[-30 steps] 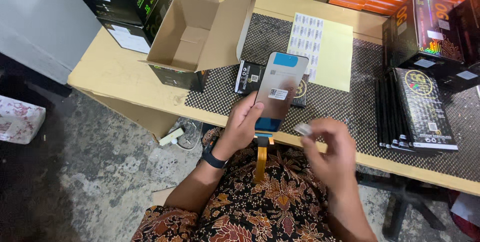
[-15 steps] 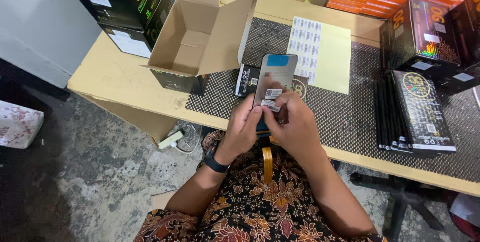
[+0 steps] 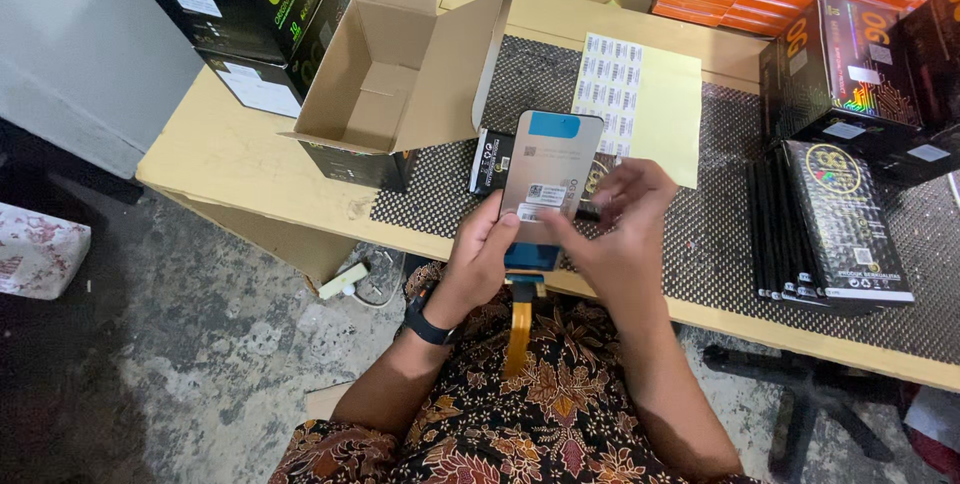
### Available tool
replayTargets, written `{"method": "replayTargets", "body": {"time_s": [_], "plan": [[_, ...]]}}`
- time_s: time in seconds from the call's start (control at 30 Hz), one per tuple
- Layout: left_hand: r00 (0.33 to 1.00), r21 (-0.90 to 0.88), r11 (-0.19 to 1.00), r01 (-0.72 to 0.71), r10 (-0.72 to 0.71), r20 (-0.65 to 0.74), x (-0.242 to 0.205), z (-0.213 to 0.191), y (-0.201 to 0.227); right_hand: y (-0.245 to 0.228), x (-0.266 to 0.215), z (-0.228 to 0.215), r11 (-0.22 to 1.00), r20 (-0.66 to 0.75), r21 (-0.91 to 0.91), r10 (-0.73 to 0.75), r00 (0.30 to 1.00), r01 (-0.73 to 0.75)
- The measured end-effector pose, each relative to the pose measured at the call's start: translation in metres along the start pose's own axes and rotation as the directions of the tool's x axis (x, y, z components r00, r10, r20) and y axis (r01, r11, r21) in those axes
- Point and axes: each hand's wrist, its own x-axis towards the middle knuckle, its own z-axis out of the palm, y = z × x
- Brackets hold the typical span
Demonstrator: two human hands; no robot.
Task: The person handles small black rectangular packages, peels off protective films, and places them into a larger cardboard box. They then peel off multiple labels from a yellow sheet and place them on the table edge.
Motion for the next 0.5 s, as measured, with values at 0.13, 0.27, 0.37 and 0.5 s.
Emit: {"method": "replayTargets", "body": {"time_s": [0.13,0.27,0.37,0.5], "plan": [[1.000,-0.013,1.000,-0.009,0.008,-0.013,-0.002,-0.004,-0.007,0.015,-0.010,-0.008,0.997,-0.016,0.073,-0.009,1.000,0.010],[0.996,-0.139,0.990,0.038,-0.048,-0.069,-0.006,-0.014,-0.028,0.044,-0.033,-0.043,0.997,0.008,0.020,0.073,0.997,-0.073],[0.991,-0.339,0.939,0.052,-0.090,-0.098,-0.005,0.001,-0.015,0.056,-0.068,-0.064,0.991,0.218,0.018,0.124,0.968,-0.131],[0.971,-0.677,0.702,0.223,-0.222,0.089,-0.002,0.015,0.023,0.015,-0.078,-0.061,0.994,0.591,0.022,0.073,0.803,-0.107]]}}
